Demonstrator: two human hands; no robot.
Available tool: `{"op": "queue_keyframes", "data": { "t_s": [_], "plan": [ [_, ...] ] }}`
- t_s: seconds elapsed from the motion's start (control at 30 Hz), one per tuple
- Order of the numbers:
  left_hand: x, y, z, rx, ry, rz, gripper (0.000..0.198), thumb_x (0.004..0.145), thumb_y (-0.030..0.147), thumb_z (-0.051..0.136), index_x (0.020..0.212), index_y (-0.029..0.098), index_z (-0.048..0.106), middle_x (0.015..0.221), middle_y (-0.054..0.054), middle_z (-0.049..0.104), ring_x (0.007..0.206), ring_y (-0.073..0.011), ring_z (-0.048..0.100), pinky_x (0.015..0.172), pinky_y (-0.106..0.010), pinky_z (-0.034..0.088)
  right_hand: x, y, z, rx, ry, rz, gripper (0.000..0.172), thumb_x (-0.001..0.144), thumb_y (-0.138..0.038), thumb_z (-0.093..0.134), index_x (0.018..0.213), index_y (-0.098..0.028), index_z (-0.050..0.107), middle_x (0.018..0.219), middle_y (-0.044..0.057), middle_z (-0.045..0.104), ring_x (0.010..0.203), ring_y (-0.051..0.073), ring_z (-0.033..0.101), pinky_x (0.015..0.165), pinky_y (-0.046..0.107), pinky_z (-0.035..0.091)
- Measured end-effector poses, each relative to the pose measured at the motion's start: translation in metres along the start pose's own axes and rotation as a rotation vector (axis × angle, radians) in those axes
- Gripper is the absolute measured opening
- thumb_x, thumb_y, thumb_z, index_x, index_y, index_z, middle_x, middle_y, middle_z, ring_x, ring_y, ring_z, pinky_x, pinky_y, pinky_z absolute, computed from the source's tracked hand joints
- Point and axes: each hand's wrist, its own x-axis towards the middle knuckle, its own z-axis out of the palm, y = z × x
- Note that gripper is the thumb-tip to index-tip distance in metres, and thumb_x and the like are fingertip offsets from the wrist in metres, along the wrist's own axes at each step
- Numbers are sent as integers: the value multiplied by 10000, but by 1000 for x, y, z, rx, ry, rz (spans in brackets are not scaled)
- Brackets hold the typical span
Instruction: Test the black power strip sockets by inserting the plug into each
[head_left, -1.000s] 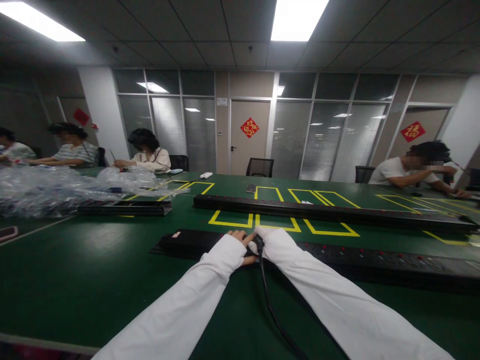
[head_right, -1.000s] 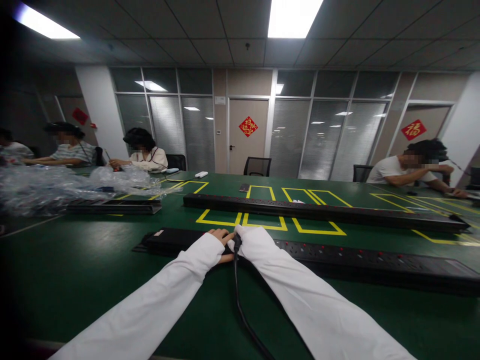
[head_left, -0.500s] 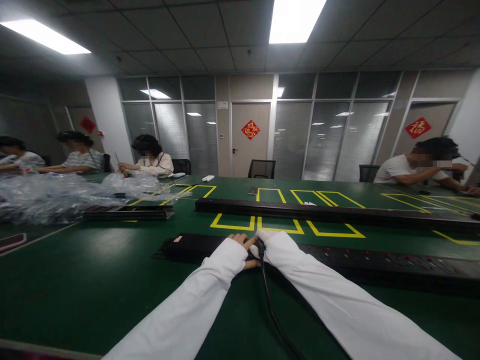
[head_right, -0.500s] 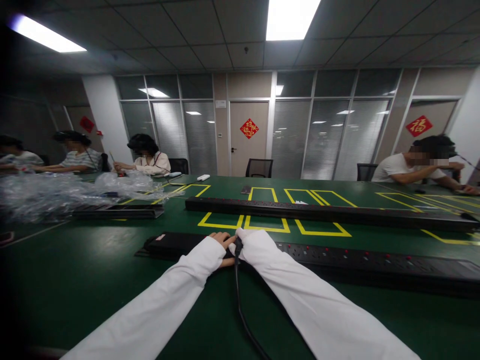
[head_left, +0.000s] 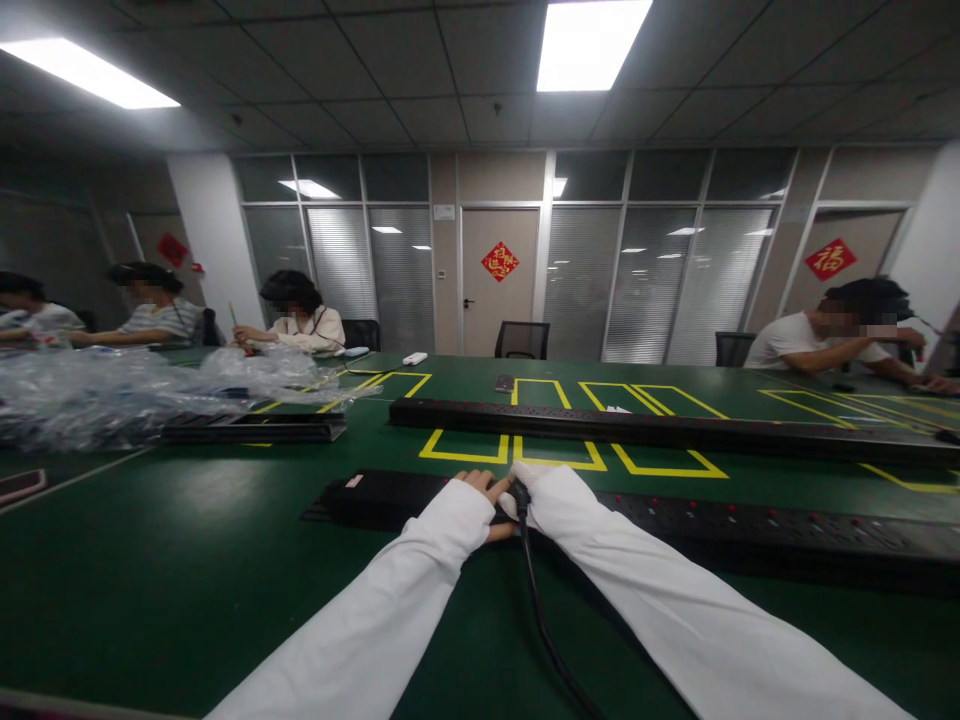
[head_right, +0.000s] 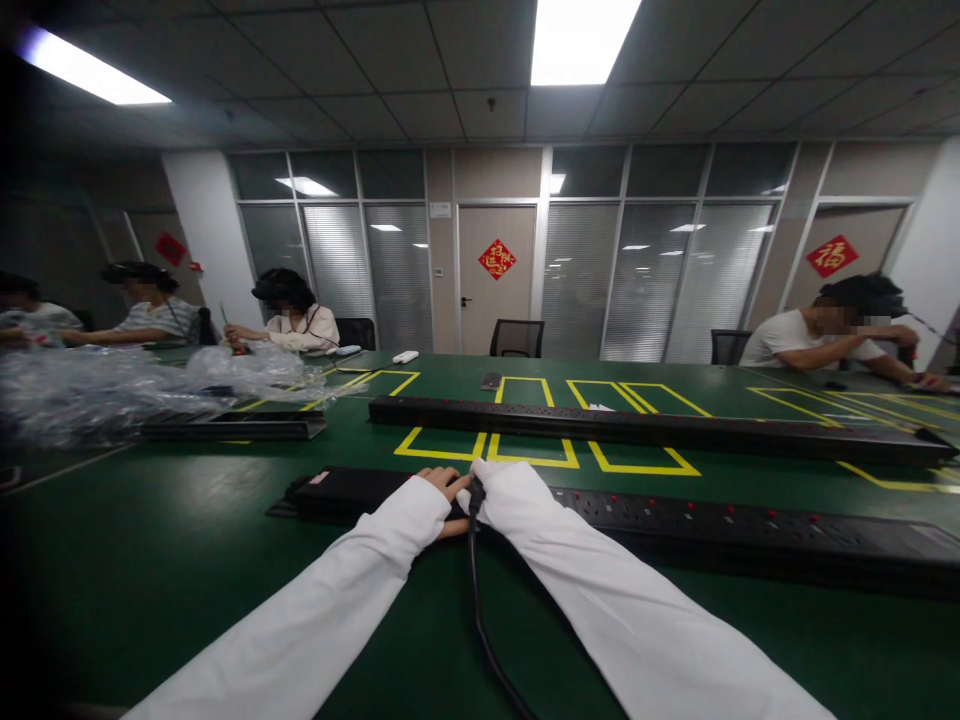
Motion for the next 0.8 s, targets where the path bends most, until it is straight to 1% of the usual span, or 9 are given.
{"op": "queue_keyframes", "data": {
  "t_s": [0.13, 0.27, 0.43, 0.57, 0.63, 0.67, 0.7, 0.77, 0.8],
  "plan": [
    [0, 1, -1, 1, 20, -7, 674, 728, 625, 500, 1268, 228, 435, 1053, -99, 562, 967, -286, 527, 828, -395, 394, 0, 3, 1, 14, -5, -5, 243, 793, -415, 478, 898, -213, 563, 779, 17, 625, 659, 139, 548, 590, 217, 371],
    [-2, 3, -5, 9, -20, -15, 667, 733, 611, 510, 1273, 225, 439, 1068, -106, 563, 964, -284, 532, 825, -391, 402, 0, 4, -1, 52, -7, -29, 287, 814, -449, 456, 942, -213, 557, 762, 12, 616, 660, 137, 545, 607, 215, 374],
    [0, 5, -1, 15, 25, -19, 653, 739, 591, 517, 1260, 202, 457, 1075, -114, 573, 980, -289, 538, 857, -399, 393, 1, 5, -1, 40, -38, -35, 271, 796, -442, 476, 908, -206, 546, 742, 11, 605, 640, 132, 531, 577, 210, 356],
    [-3, 5, -2, 32, 37, -60, 734, 740, 573, 520, 1325, 150, 381, 1213, -157, 526, 1099, -314, 488, 951, -444, 330, 1, 7, 2, 28, -22, -26, 292, 813, -474, 451, 898, -208, 534, 743, 15, 600, 623, 126, 517, 570, 210, 345],
    [-17, 9, -6, 87, 88, -118, 809, 713, 566, 551, 1329, 75, 363, 1292, -214, 456, 1183, -365, 412, 988, -501, 277, 1, 7, 2, 22, -35, -20, 301, 816, -490, 443, 897, -214, 531, 729, 11, 596, 620, 127, 518, 561, 212, 336],
    [-30, 13, -7, 114, 110, -139, 830, 685, 562, 581, 1304, 42, 393, 1296, -241, 442, 1191, -399, 392, 975, -527, 284, 1, 6, 2, 19, -49, -19, 308, 815, -500, 444, 906, -219, 531, 723, 8, 595, 622, 130, 520, 557, 214, 332],
    [-46, 18, -7, 114, 137, -140, 783, 682, 539, 591, 1266, 39, 444, 1276, -248, 456, 1166, -416, 410, 950, -543, 309, 1, 6, 1, 15, -60, -20, 317, 811, -511, 449, 921, -225, 532, 725, 5, 598, 628, 134, 524, 556, 218, 328],
    [-86, 33, -5, -54, 132, -27, 527, 760, 487, 526, 1165, 151, 560, 1152, -178, 555, 1015, -364, 526, 809, -512, 432, 0, 5, 1, 4, -56, -2, 337, 804, -532, 461, 947, -236, 534, 740, 0, 605, 638, 138, 529, 561, 225, 324],
    [-108, 42, -2, -216, 86, 91, 404, 802, 462, 488, 1121, 235, 588, 1113, -127, 579, 986, -325, 543, 753, -474, 473, 0, 5, 1, -2, -45, 12, 344, 804, -540, 461, 954, -240, 535, 749, -3, 608, 641, 137, 530, 565, 228, 323]
  ]
}}
